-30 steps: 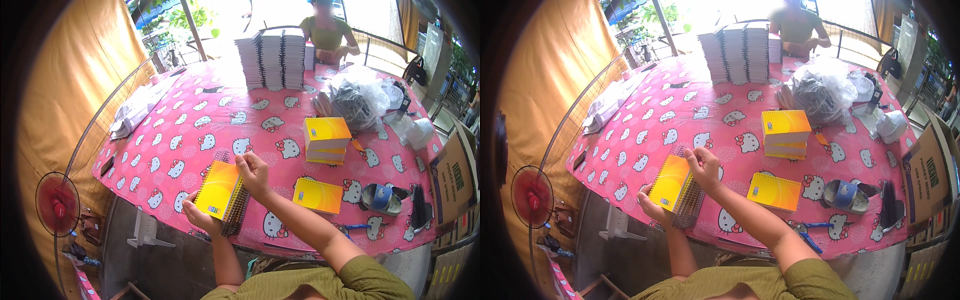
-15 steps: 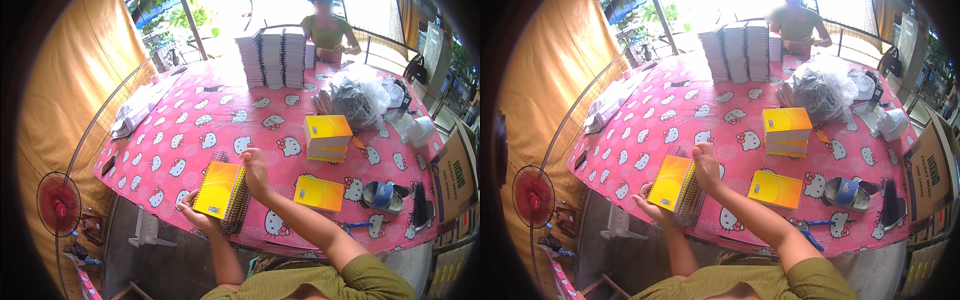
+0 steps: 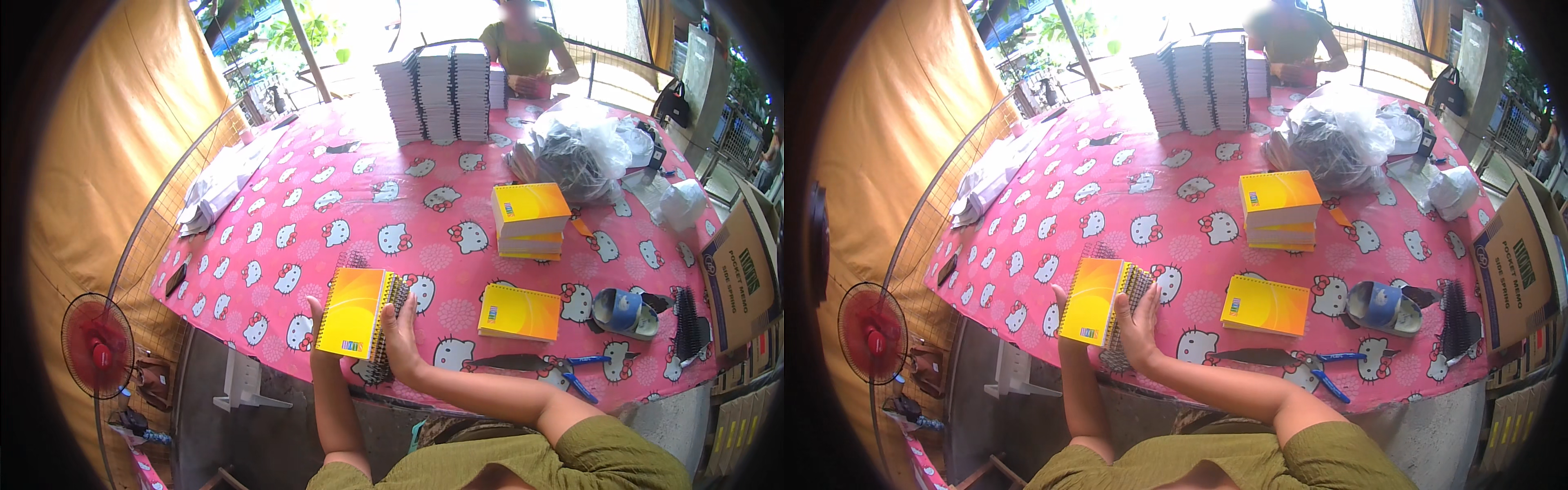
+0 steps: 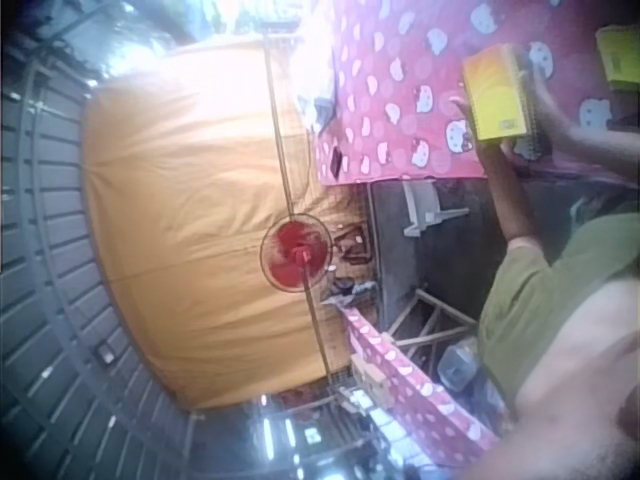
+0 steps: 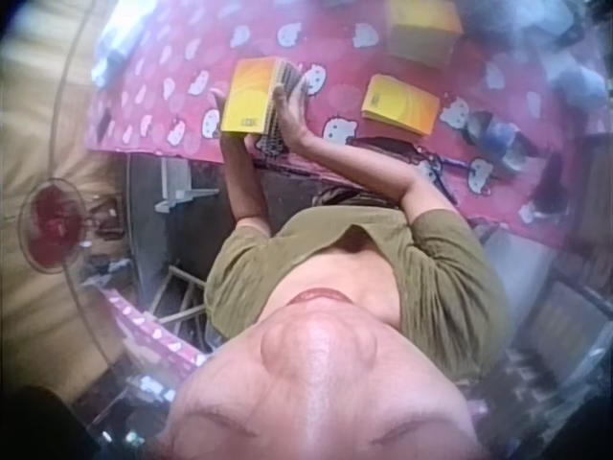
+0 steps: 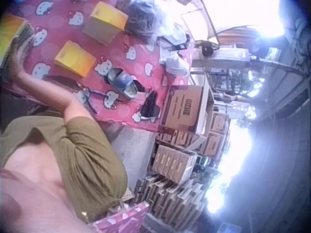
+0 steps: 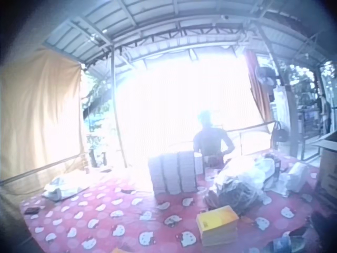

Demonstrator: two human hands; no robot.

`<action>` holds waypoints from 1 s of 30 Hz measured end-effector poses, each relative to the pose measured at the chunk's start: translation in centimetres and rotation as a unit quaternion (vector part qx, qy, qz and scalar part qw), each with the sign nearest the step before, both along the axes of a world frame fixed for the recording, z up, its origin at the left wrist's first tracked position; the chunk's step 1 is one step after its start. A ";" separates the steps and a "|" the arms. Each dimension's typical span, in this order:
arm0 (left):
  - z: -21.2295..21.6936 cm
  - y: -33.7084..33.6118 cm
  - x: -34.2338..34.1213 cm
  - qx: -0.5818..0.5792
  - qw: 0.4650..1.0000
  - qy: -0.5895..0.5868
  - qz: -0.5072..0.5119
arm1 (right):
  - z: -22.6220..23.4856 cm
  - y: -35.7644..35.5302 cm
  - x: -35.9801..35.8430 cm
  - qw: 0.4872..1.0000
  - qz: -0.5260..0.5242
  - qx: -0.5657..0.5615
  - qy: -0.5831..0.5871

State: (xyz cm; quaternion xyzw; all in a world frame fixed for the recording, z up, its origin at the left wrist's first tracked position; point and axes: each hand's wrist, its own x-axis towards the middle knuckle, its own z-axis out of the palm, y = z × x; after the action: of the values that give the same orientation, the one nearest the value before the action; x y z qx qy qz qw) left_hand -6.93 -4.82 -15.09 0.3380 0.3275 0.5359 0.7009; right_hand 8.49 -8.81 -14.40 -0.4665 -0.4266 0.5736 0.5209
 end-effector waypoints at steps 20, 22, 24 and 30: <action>14.1 -8.4 18.6 0.331 0.906 0.263 0.034 | -2.3 -11.4 54.7 0.575 -0.413 -0.147 -0.690; 11.8 -4.4 22.4 0.438 0.794 0.421 -0.015 | -3.3 -11.0 56.9 0.613 -0.394 -0.173 -0.662; 8.5 -1.0 25.3 0.409 0.719 0.555 -0.086 | -2.4 -10.4 56.7 0.579 -0.372 -0.170 -0.705; 4.1 2.6 27.7 0.268 0.650 0.657 -0.271 | -1.9 -11.1 58.3 0.581 -0.345 -0.182 -0.715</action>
State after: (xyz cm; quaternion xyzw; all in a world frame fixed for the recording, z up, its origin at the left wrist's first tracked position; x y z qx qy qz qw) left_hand 20.77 -2.23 -10.98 0.8489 0.4380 0.0238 0.2947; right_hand 66.75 -19.88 -16.33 -0.9229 -0.3543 -0.1026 0.1108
